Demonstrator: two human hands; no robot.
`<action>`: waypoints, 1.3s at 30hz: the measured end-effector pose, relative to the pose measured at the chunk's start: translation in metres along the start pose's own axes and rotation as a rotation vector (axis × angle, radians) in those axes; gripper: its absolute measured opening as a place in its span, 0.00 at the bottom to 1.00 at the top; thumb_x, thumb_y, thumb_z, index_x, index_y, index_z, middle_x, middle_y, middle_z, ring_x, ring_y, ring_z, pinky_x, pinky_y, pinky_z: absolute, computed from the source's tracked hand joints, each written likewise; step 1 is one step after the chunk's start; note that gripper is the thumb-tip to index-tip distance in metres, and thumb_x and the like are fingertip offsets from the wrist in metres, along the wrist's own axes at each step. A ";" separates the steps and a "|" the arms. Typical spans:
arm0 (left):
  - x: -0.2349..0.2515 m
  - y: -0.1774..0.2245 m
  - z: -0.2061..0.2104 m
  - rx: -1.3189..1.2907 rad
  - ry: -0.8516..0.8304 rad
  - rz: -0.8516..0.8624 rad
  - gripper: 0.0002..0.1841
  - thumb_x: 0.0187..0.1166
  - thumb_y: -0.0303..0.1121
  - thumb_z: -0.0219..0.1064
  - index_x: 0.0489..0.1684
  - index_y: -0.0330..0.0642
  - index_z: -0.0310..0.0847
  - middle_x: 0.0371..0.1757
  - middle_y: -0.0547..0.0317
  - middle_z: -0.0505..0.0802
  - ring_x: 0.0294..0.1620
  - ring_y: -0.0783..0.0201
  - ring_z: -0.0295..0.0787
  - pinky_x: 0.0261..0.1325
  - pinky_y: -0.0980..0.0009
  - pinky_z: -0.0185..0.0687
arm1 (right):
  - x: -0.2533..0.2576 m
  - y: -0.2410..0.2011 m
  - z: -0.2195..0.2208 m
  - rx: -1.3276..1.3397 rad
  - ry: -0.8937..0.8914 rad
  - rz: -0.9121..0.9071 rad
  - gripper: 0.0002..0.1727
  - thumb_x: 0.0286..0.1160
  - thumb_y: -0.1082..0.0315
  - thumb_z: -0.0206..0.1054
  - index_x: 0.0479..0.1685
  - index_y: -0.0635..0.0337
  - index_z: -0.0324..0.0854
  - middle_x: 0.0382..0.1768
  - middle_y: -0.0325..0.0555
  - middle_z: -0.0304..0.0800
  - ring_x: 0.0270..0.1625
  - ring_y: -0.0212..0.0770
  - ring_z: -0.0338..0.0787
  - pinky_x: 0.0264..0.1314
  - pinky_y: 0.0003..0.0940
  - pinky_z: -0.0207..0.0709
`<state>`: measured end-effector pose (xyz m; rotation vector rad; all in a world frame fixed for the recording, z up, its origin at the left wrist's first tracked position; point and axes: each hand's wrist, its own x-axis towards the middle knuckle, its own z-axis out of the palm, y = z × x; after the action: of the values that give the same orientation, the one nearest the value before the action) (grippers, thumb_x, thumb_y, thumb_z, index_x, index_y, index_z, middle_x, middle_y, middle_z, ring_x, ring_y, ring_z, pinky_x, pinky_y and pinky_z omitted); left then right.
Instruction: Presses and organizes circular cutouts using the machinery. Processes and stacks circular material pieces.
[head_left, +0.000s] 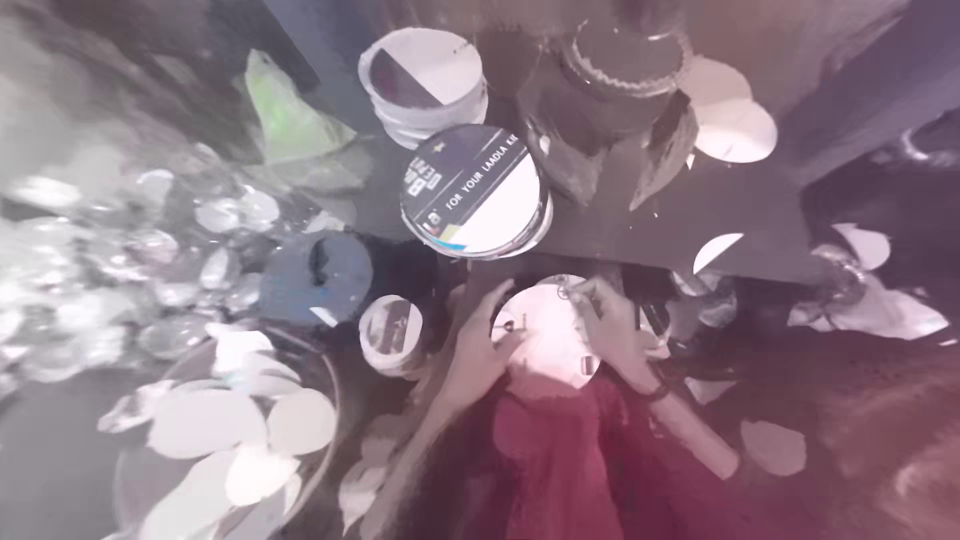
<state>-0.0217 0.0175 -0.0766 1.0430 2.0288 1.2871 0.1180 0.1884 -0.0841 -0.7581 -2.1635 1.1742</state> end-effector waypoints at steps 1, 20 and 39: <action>-0.001 0.004 -0.001 -0.049 0.011 -0.051 0.29 0.75 0.37 0.72 0.75 0.33 0.74 0.64 0.48 0.89 0.63 0.67 0.87 0.67 0.68 0.82 | -0.002 -0.002 0.003 0.034 0.006 -0.024 0.09 0.80 0.71 0.63 0.42 0.68 0.87 0.31 0.41 0.89 0.30 0.20 0.82 0.37 0.17 0.77; 0.001 -0.005 -0.009 -0.159 0.202 -0.080 0.09 0.75 0.35 0.72 0.34 0.38 0.84 0.25 0.69 0.86 0.25 0.81 0.80 0.34 0.81 0.78 | -0.001 0.003 -0.015 0.417 0.083 0.169 0.07 0.69 0.80 0.70 0.38 0.58 0.82 0.31 0.30 0.90 0.34 0.24 0.90 0.43 0.23 0.87; -0.013 0.000 -0.034 0.319 0.374 0.159 0.13 0.78 0.31 0.65 0.35 0.24 0.86 0.34 0.38 0.91 0.35 0.49 0.91 0.43 0.55 0.86 | -0.017 0.007 -0.012 -0.069 0.039 0.110 0.09 0.76 0.69 0.67 0.41 0.69 0.87 0.32 0.40 0.89 0.35 0.27 0.87 0.43 0.25 0.83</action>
<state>-0.0397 -0.0106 -0.0627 1.1954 2.5424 1.3469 0.1399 0.1862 -0.0879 -0.9328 -2.1636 1.1341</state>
